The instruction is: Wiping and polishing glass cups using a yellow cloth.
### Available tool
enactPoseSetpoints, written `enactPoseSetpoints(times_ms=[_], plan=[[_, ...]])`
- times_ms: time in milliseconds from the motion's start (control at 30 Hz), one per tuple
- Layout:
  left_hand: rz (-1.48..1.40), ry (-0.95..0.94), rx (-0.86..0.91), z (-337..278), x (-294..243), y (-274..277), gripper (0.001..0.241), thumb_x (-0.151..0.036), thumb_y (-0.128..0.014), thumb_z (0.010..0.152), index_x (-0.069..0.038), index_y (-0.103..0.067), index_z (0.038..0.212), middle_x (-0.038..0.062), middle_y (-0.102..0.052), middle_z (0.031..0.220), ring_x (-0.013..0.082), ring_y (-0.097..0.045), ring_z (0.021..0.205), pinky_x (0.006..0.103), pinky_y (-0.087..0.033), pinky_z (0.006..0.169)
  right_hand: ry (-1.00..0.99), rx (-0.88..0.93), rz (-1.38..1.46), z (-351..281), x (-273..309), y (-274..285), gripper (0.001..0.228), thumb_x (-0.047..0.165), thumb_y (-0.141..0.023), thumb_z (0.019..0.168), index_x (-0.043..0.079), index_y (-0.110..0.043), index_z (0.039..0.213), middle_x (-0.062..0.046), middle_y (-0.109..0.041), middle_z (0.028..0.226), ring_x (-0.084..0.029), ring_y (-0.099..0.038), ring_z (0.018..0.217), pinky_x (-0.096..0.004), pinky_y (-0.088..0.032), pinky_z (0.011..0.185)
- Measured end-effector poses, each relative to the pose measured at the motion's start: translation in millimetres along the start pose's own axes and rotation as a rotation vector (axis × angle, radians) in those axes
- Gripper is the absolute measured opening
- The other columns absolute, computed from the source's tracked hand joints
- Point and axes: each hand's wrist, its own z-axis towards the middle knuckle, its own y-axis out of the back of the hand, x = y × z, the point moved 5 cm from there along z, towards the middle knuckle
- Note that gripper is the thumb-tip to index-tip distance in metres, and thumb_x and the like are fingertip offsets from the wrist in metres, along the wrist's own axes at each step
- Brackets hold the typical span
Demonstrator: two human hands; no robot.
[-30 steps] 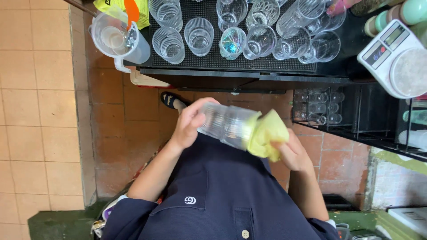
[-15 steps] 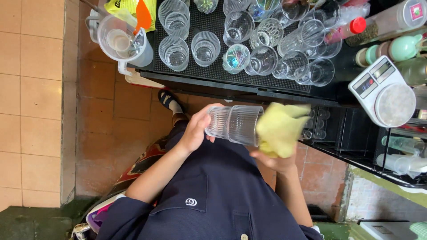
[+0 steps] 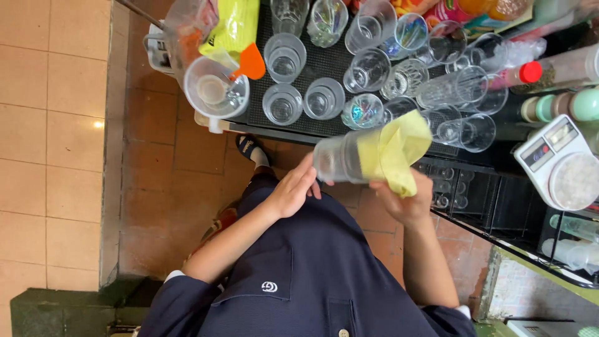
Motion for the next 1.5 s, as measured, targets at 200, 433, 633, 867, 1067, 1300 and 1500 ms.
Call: enactPoseSetpoints(times_ms=[200,433,633,867,1067,1300,1500], plan=[[-0.091,-0.057,-0.017,-1,-19,36,0.051,-0.029,-0.048,0.108,-0.005,-0.037,0.152,0.007,-0.066,0.106,0.0104,-0.060,0.079,0.0268,-0.053,0.077,0.058,-0.005,-0.186,85,-14,-7,0.024,0.011,-0.087,0.089,0.004,-0.073,0.108,-0.012,-0.073,0.099,-0.030,-0.072,0.087,-0.039,-0.056,0.077],[-0.159,-0.038,-0.053,1,-11,58,0.047,-0.025,-0.053,0.106,-0.005,-0.040,0.147,0.007,-0.064,0.105,0.0097,-0.059,0.079,0.0269,-0.054,0.075,0.031,0.050,-0.191,156,-36,-37,0.022,0.012,-0.084,0.099,0.004,-0.072,0.116,-0.014,-0.074,0.113,-0.034,-0.072,0.099,-0.040,-0.057,0.085],[-0.169,-0.095,-0.098,0,-11,76,0.047,-0.038,-0.039,0.111,-0.005,-0.050,0.143,0.005,-0.065,0.107,0.0097,-0.058,0.079,0.0247,-0.050,0.074,0.058,0.121,-0.255,177,-41,-65,0.021,0.012,-0.083,0.098,0.005,-0.074,0.115,-0.013,-0.074,0.115,-0.034,-0.072,0.097,-0.039,-0.057,0.080],[-0.164,-0.098,-0.111,3,-13,82,0.050,-0.044,-0.036,0.111,-0.007,-0.056,0.138,0.004,-0.064,0.108,0.0092,-0.059,0.081,0.0240,-0.048,0.071,0.079,0.196,-0.389,183,-53,-91,0.017,0.020,-0.082,0.097,0.007,-0.074,0.105,-0.010,-0.068,0.096,-0.034,-0.067,0.080,-0.041,-0.053,0.068],[-0.175,-0.088,-0.116,5,-13,83,0.050,-0.044,-0.036,0.111,-0.007,-0.057,0.137,0.003,-0.064,0.108,0.0087,-0.059,0.080,0.0236,-0.048,0.071,0.090,0.248,-0.441,186,-63,-113,0.017,0.022,-0.079,0.097,0.008,-0.071,0.095,-0.008,-0.066,0.086,-0.034,-0.065,0.072,-0.043,-0.050,0.061],[-0.171,-0.074,-0.125,5,-12,83,0.048,-0.043,-0.037,0.110,-0.008,-0.058,0.135,0.003,-0.064,0.108,0.0085,-0.059,0.081,0.0238,-0.048,0.071,0.023,0.296,-0.522,189,-69,-131,0.026,0.031,-0.081,0.090,0.008,-0.072,0.083,-0.011,-0.069,0.078,-0.036,-0.066,0.068,-0.045,-0.051,0.058],[-0.154,-0.073,-0.125,7,-16,82,0.048,-0.043,-0.037,0.110,-0.008,-0.059,0.133,0.003,-0.065,0.107,0.0086,-0.059,0.080,0.0238,-0.048,0.070,-0.174,0.359,-0.642,194,-89,-143,0.037,0.040,-0.080,0.086,0.005,-0.075,0.077,-0.019,-0.069,0.071,-0.039,-0.069,0.065,-0.049,-0.055,0.060]])
